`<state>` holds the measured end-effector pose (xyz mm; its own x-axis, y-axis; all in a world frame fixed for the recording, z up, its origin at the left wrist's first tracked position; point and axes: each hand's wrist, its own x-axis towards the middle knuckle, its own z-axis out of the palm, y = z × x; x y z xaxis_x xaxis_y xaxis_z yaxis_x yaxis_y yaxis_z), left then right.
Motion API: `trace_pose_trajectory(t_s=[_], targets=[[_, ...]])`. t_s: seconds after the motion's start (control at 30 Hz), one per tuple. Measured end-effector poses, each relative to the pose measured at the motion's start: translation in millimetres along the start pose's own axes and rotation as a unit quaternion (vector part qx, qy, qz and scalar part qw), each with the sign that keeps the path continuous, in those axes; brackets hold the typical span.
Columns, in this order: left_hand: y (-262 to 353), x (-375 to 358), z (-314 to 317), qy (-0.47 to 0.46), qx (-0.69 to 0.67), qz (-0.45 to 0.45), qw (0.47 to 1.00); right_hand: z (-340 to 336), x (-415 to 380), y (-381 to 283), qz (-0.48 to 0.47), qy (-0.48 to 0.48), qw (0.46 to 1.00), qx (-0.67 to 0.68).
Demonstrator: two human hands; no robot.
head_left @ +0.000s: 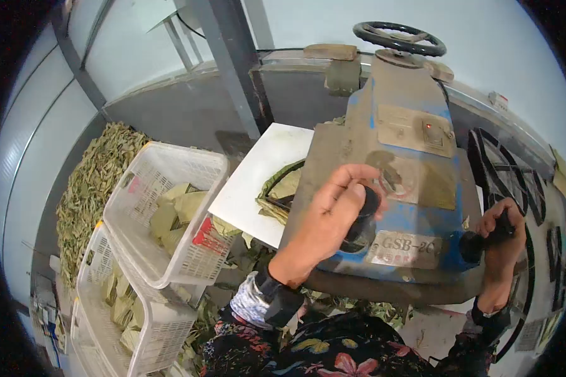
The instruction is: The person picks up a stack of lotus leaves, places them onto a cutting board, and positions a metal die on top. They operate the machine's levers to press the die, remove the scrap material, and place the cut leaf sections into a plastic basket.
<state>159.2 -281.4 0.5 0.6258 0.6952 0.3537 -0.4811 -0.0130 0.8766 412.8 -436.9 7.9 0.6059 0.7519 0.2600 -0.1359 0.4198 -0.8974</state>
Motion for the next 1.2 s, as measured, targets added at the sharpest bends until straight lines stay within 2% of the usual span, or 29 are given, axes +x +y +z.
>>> trace_pose_trajectory(t_s=[0.3,0.37,0.43,0.47,0.5,0.57,0.63,0.67,0.7,0.73,0.8,0.83,0.87,0.9,0.97,1.0,1.03,1.07,1.1,1.13,1.2], targets=[[-11,-2,0,-0.029,0.001,0.016,0.999,-13,1,15,-0.007,-0.008,1.000,0.016],[-13,-1,-1,-0.031,0.017,0.030,0.999,-18,3,16,-0.015,-0.019,1.000,0.015],[-16,0,-6,-0.050,0.076,0.088,0.992,-11,0,17,-0.025,-0.025,0.999,0.014],[-18,0,-3,-0.021,0.120,0.141,0.982,-6,-3,15,-0.028,0.026,0.999,0.020],[-18,0,-7,-0.026,0.116,0.140,0.983,-1,-3,13,-0.034,0.076,0.996,0.024],[-20,7,-15,0.012,0.226,0.247,0.942,9,-2,13,-0.041,0.081,0.996,0.017],[-15,8,-30,0.030,0.208,0.221,0.952,18,-8,14,-0.043,0.092,0.995,0.000],[-10,14,-44,0.035,0.247,0.248,0.936,32,-14,14,-0.032,0.107,0.994,0.001],[-8,14,-58,0.089,0.269,0.215,0.935,53,-20,16,-0.038,0.094,0.995,0.016],[7,17,-63,0.095,0.205,0.206,0.952,68,-25,20,-0.029,0.097,0.995,0.005],[21,28,-93,0.175,0.204,0.211,0.940,104,-40,30,-0.066,0.032,0.995,-0.064],[32,31,-113,0.205,0.240,0.183,0.931,119,-45,33,-0.039,0.026,0.988,-0.150],[38,35,-132,0.229,0.267,0.200,0.915,131,-53,35,-0.088,-0.047,0.976,-0.196],[42,37,-146,0.254,0.296,0.217,0.895,129,-55,34,-0.115,-0.105,0.936,-0.315],[55,24,-157,0.308,0.543,0.257,0.738,118,-48,34,-0.148,-0.275,0.830,-0.462],[59,9,-149,0.261,0.557,0.257,0.745,105,-43,44,-0.148,-0.265,0.832,-0.464],[61,-10,-134,0.216,0.571,0.255,0.750,82,-39,60,-0.153,-0.199,0.822,-0.511],[53,-26,-115,0.144,0.544,0.201,0.802,58,-33,77,-0.155,-0.136,0.806,-0.555],[46,-35,-103,0.071,0.511,0.144,0.845,36,-22,88,-0.112,-0.061,0.802,-0.584],[37,-32,-106,0.069,0.508,0.141,0.847,11,-9,98,-0.068,0.013,0.791,-0.609],[10,-23,-118,0.100,0.539,0.217,0.808,-49,10,126,-0.069,0.074,0.729,-0.677]])
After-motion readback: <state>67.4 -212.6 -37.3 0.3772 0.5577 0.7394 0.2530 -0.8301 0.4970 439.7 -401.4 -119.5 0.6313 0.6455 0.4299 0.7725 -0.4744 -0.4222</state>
